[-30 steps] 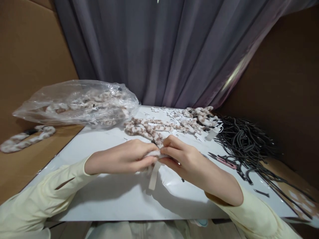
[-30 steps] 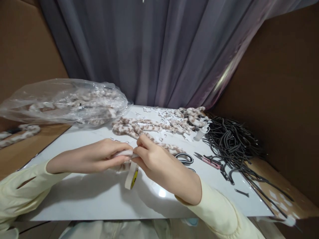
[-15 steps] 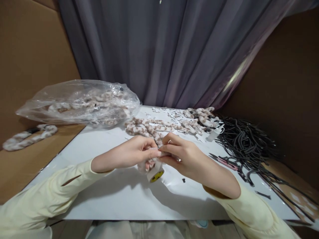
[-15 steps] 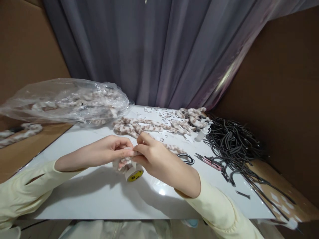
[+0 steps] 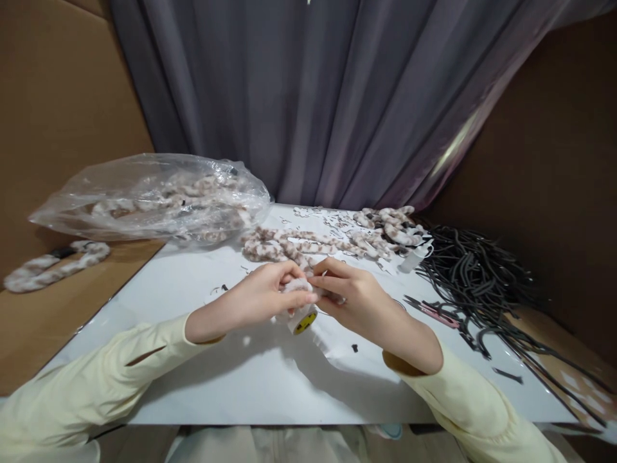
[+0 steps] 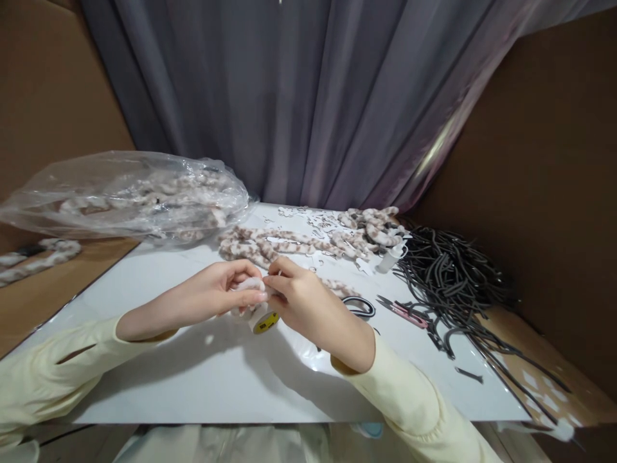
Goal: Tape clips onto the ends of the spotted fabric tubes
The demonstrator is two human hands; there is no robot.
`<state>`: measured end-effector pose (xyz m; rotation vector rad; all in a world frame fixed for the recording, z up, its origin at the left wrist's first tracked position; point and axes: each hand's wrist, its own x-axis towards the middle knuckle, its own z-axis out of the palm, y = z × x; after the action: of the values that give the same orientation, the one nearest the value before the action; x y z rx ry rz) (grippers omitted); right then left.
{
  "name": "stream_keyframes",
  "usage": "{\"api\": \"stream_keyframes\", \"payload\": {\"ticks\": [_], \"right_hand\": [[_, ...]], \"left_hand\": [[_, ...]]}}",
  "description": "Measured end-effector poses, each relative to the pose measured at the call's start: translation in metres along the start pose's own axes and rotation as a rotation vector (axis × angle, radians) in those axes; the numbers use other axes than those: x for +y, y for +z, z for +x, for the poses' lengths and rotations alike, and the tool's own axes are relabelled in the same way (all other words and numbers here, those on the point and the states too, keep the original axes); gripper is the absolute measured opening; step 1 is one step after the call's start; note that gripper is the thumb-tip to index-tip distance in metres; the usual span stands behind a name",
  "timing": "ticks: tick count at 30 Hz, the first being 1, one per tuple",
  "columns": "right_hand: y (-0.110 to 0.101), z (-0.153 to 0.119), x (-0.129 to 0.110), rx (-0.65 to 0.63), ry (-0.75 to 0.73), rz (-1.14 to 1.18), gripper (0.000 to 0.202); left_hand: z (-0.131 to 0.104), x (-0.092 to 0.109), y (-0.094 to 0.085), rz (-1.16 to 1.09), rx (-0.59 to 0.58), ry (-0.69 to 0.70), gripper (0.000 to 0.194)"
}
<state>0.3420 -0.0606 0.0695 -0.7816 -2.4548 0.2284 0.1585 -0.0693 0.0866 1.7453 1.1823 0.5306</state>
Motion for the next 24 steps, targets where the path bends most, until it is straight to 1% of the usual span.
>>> {"api": "stream_keyframes", "payload": {"ticks": [3, 6, 10, 13, 15, 18, 21, 24], "right_hand": [[0.002, -0.001, -0.001, 0.010, 0.014, -0.055, 0.017], [0.002, -0.003, -0.004, 0.010, 0.021, -0.133, 0.020], [-0.001, -0.007, -0.010, -0.014, -0.022, -0.297, 0.026], [-0.001, -0.009, -0.010, -0.028, -0.060, -0.420, 0.025], [0.000, -0.009, -0.009, -0.037, -0.069, -0.448, 0.024], [0.002, -0.009, -0.006, -0.039, -0.070, -0.454, 0.023], [0.004, -0.008, -0.005, -0.043, -0.091, -0.512, 0.022], [0.007, -0.009, -0.008, -0.041, -0.131, -0.592, 0.022]], "left_hand": [[0.000, 0.000, 0.002, 0.012, 0.046, 0.014, 0.031], [0.000, 0.002, 0.001, -0.081, 0.011, -0.002, 0.030], [0.002, 0.005, -0.002, -0.220, -0.047, -0.053, 0.027], [0.004, 0.001, -0.001, -0.334, -0.077, -0.048, 0.025], [0.006, -0.002, 0.001, -0.385, -0.078, -0.047, 0.024], [0.008, -0.005, 0.002, -0.402, -0.059, -0.044, 0.023], [0.008, -0.005, 0.003, -0.376, -0.045, -0.039, 0.021], [0.007, -0.005, 0.003, -0.365, -0.083, -0.038, 0.027]]}}
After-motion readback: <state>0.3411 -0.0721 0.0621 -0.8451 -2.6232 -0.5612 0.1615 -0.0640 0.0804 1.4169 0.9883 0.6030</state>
